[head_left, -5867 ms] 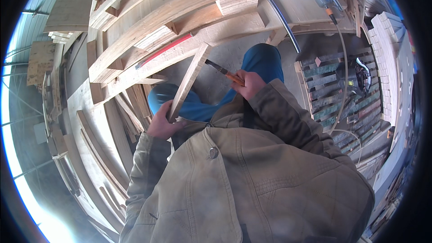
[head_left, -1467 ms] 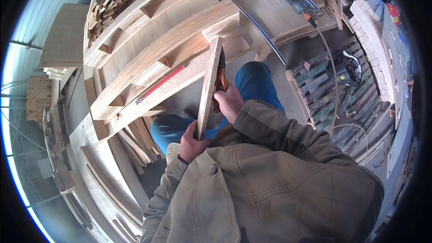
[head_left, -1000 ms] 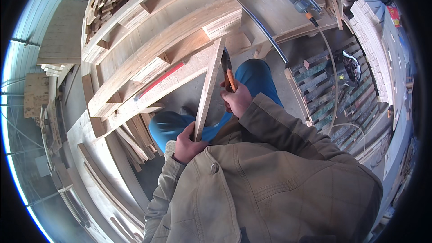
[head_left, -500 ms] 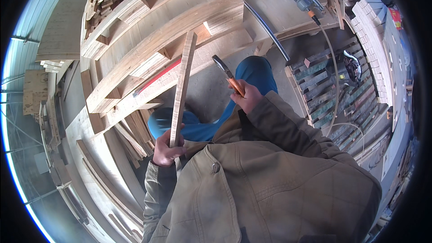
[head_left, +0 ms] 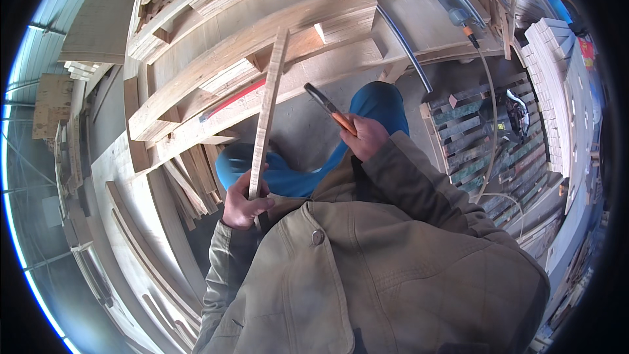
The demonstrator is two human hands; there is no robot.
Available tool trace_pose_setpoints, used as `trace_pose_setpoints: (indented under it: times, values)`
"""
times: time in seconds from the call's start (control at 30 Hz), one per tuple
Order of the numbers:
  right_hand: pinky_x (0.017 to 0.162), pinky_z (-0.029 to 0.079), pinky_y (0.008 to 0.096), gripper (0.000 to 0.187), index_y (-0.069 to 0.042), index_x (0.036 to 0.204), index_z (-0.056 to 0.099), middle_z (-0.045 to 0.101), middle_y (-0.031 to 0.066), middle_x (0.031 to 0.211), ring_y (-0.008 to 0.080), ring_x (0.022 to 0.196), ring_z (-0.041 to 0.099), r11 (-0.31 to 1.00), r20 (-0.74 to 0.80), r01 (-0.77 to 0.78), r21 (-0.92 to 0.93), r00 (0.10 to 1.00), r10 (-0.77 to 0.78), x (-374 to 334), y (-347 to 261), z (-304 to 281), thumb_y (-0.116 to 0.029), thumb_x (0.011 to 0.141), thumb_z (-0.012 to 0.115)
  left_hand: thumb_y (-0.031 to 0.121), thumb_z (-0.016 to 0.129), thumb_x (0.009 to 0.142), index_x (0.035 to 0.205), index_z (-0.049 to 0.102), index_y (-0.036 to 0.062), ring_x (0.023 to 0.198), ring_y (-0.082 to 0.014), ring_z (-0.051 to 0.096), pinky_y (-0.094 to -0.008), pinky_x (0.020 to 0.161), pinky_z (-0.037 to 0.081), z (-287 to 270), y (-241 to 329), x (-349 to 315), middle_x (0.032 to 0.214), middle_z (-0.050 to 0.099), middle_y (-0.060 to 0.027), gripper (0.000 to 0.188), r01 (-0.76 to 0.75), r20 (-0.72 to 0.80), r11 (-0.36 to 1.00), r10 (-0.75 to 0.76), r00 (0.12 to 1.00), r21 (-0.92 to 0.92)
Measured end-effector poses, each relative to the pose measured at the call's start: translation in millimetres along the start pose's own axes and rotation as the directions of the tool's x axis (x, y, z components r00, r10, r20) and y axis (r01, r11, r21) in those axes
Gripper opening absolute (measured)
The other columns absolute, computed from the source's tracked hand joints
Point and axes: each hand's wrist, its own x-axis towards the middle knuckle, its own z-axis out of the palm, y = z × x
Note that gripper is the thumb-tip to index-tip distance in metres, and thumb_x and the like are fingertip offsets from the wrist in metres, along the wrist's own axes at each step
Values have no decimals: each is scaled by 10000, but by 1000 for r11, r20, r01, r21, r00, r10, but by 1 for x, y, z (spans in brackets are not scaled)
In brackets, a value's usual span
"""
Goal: The person sits on a blue stool and repeatedly smooths the edges of thin wooden strips using a hammer. They pick up each strip, run the hammer along its edge, and place it back on a nearby pile. The process is repeated for multiple strips.
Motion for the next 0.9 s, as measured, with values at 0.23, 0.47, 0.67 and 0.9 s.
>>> trace_pose_setpoints:
  times: [0.23,0.47,0.67,0.9]
  values:
    - [915,539,442,374,-66,1267,654,711,152,1171,374,1059,675,980,168,-38,-196,983,71,1,1,9,-238,936,692,31,738,621,1419,518,-67,724,-108,534,-256,679,461,-6,-6,-1,830,586,-18,833,-31,-137,997,21,990,-66]
    - [954,515,450,387,-31,1260,651,689,205,1184,397,1105,645,989,172,-68,-135,981,91,3,11,11,-239,935,689,44,729,619,1398,541,-58,731,-111,542,-257,683,464,-9,-7,-1,837,589,-22,808,-32,-169,997,19,985,-76]
    - [907,517,465,367,-18,1228,665,699,238,1095,424,1045,653,995,166,-68,-70,983,79,6,8,5,-232,930,687,16,755,653,1403,553,-42,719,-106,568,-248,655,471,-15,0,-3,861,613,-27,779,-25,-173,1000,22,985,-15]
    - [882,519,456,334,-26,1191,689,708,228,1061,421,1020,660,990,206,-136,46,971,124,2,8,1,-239,935,669,-11,770,694,1394,550,-58,714,-94,563,-241,639,464,-32,23,-4,857,611,-17,735,-104,-300,995,103,948,14]
